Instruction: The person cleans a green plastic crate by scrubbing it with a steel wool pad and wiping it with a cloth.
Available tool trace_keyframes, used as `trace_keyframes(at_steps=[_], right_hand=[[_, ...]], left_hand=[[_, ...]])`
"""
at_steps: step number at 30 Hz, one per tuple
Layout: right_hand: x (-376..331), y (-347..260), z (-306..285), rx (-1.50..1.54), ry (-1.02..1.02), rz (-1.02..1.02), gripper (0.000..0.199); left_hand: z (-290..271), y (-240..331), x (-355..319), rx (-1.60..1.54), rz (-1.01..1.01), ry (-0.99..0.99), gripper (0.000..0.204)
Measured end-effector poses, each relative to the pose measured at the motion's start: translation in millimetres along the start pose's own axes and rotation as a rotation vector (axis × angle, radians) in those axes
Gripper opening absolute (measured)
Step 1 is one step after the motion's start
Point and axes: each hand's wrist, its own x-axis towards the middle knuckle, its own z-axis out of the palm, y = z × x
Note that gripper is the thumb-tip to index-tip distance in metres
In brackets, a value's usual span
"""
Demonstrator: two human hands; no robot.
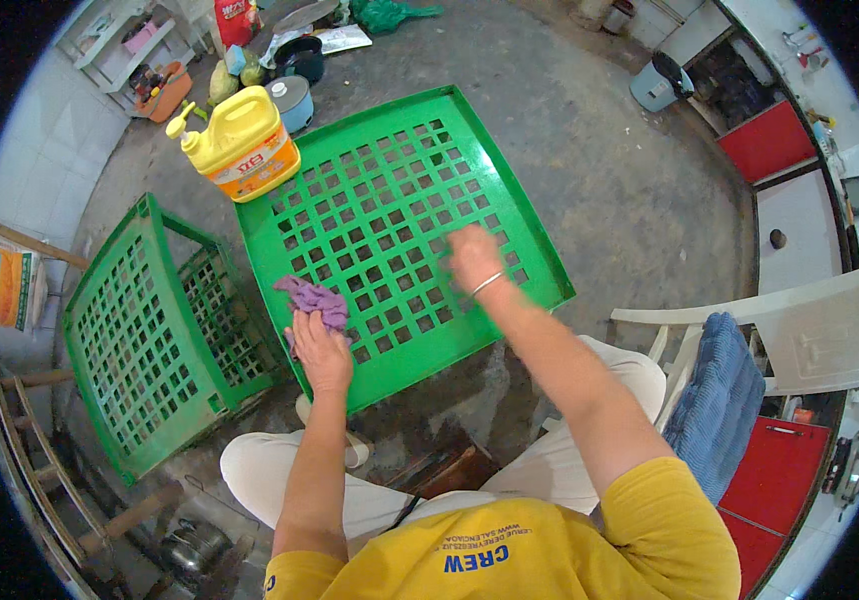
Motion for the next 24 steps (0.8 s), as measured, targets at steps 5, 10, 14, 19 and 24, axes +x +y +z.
trace_keyframes(at_steps=[5,10,14,19,24], right_hand=[[-4.6,45.6,-6.2,-0.006,0.164,0.242,0.013],[-45.5,-79.9,7.8,0.166,-0.035,0.079,0.008],[-61.9,-156.6,11.1,0.285,0.142,-0.167,0.004],[-48.3,-23.8,-3.7,-0.038,-0.064,-0.114,0.013],[-48.8,59.7,-38.2,0.046,0.008,0.257,0.020]], left_hand=[[1.3,4.2,1.2,0.004,0.000,-0.009,0.047],[-0.4,0.9,-1.9,0.028,0.016,-0.002,0.047],[1.0,2.4,3.9,0.016,0.007,-0.037,0.047],[0.4,1.8,3.2,0.008,0.033,0.016,0.045],[-1.1,4.0,4.4,0.002,0.004,0.005,0.045]])
